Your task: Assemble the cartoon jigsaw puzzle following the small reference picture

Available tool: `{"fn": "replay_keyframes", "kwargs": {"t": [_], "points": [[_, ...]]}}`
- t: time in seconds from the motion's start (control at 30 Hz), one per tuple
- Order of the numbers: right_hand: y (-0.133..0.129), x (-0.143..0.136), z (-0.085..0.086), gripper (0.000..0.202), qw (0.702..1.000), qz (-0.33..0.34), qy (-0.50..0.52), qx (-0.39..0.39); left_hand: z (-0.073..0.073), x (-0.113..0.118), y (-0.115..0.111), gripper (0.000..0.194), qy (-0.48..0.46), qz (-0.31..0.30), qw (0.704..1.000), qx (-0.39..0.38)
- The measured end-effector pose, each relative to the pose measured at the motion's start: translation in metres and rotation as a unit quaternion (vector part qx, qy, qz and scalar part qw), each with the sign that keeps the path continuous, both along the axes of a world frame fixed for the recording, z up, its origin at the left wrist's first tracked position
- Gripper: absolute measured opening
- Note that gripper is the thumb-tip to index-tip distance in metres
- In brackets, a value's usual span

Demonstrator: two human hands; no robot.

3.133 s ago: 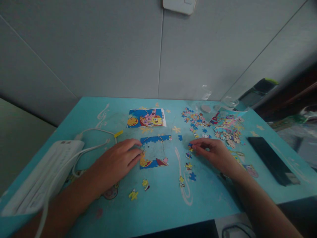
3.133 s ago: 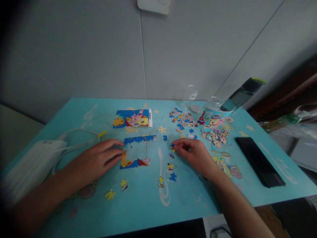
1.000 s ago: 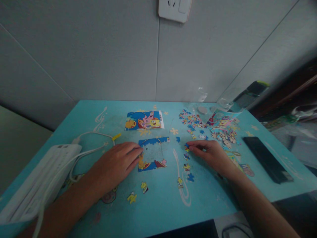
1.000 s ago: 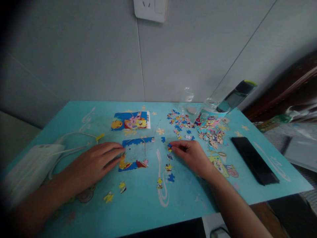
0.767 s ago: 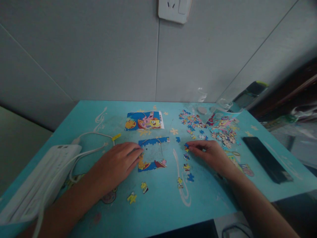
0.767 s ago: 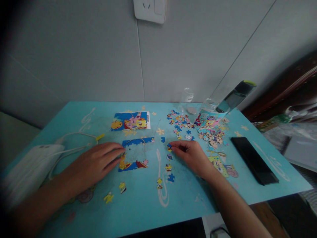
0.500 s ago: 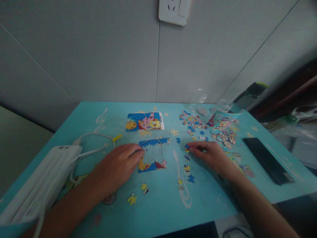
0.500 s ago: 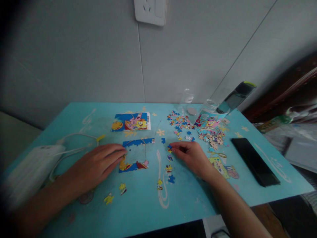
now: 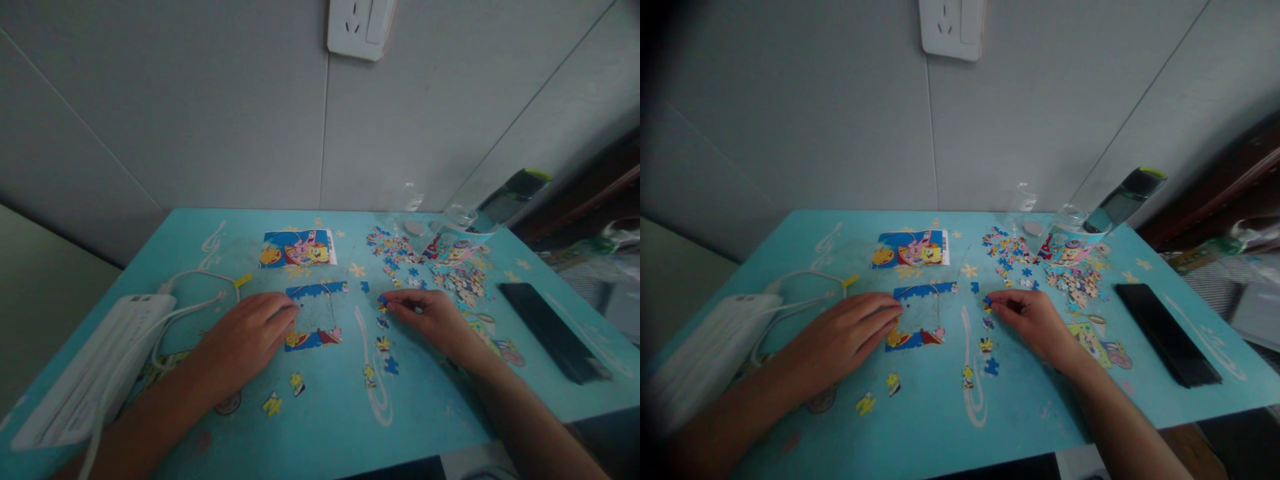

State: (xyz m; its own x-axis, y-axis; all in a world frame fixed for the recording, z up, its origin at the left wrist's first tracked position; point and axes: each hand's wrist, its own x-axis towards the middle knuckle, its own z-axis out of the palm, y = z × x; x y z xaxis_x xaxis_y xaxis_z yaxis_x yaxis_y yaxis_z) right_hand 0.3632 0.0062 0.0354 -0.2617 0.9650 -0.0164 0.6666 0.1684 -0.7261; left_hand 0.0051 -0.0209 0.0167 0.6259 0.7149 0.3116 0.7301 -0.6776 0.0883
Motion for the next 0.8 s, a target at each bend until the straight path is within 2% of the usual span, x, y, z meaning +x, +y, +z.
{"fn": "replay_keyframes", "kwargs": {"t": [0.23, 0.8], "points": [[0.0005, 0.0000, -0.0010, 0.029, 1.000, 0.005, 0.004, -0.011, 0.0034, 0.0009, -0.0007, 0.027, 0.000, -0.008, 1.000, -0.001], [0.0004, -0.0024, -0.0003, 0.024, 1.000, -0.004, 0.013, -0.013, -0.0003, -0.0001, -0.0017, 0.028, -0.008, -0.012, 1.000, -0.006]]}}
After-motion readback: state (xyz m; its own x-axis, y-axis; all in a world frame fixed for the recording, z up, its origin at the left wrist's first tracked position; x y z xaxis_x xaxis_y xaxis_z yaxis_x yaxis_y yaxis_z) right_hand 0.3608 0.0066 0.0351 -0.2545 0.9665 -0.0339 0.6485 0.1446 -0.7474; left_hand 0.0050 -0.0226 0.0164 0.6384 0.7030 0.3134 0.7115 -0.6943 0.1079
